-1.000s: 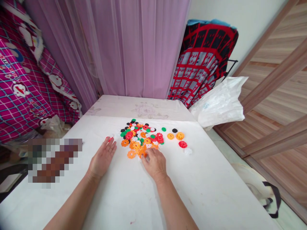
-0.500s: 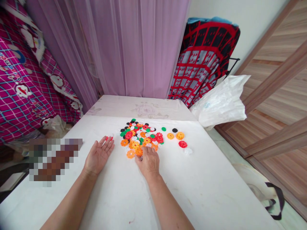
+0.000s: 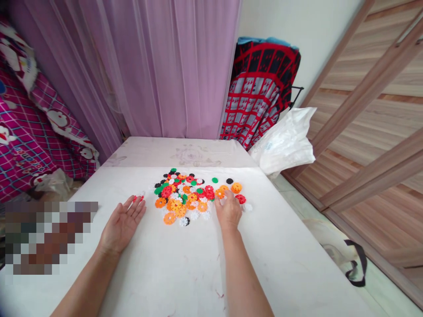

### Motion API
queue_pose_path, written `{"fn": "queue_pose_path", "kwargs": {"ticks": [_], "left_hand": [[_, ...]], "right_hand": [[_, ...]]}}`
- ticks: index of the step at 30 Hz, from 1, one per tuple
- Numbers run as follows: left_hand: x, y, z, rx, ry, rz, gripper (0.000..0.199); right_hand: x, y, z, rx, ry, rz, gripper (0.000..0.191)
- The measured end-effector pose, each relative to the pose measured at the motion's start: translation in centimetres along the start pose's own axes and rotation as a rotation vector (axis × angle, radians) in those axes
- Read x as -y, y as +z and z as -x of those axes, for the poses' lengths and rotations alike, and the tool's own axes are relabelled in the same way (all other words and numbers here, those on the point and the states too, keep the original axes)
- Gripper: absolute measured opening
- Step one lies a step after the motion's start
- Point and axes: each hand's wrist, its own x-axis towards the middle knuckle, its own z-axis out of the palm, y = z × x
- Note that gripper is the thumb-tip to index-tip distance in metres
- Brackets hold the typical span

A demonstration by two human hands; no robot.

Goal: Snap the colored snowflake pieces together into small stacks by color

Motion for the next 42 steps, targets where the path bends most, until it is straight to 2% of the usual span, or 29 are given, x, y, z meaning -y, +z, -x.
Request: {"fn": "queue_pose_path", "kwargs": {"ticks": [3,6,11,13,15,18,22,25,28,31,38,42], "left_hand": [[-0.1,0.1,0.1,-0.010,-0.007,-0.006,0.032],[-0.1,0.1,0.1,-0.008,-0.004,-0.019,0.031],[0.0,0.2,0.0,-0.004,-0.006,-0.042,0.030],[-0.1,0.3,0.1,-0.007,-0.010,-0.047,0.030],[-0.1,0.4,0.2,-0.011,-0.008,-0.051,0.029],[-0.1,0.4,0.2,-0.010,-0.004,-0.054,0.029],[-0.1,0.4,0.2,-0.011,-0.010,-0.050,0.029],[0.0,0.4,0.1,-0.008,-0.009,-0.060,0.029],[0.0,0.4,0.1,0.000,-0.003,-0.067,0.030],[0.0,0.3,0.1,0.007,0.000,-0.069,0.030],[0.1,0.1,-0.1,0.016,0.003,-0.070,0.030],[0.1,0.2,-0.1,0.009,0.003,-0.069,0.030]], "right_hand": [[-1.0,0.9,-1.5,-0.035,0.058,-0.014,0.031],[-1.1,1.6,-1.8,-0.020,0.051,0.011,0.024],[-0.9,1.4,-1.4,-0.061,-0.086,0.005,0.022],[-0.6,1.0,-1.7,-0.040,-0.160,0.024,0.024],[-0.4,0.7,-2.5,0.021,-0.245,0.065,0.028],[0.0,0.1,-4.3,0.181,-0.353,0.163,0.038],[0.2,-0.6,-6.7,0.428,-0.444,0.290,0.041],[0.4,-0.9,-8.1,0.542,-0.506,0.358,0.044],[0.7,-0.8,-9.2,0.607,-0.569,0.394,0.050],[1.0,-0.7,-10.0,0.655,-0.620,0.397,0.048],[0.4,-1.4,-11.0,0.671,-0.602,0.324,0.038],[0.7,-1.9,-11.0,0.692,-0.651,0.324,0.042]]}}
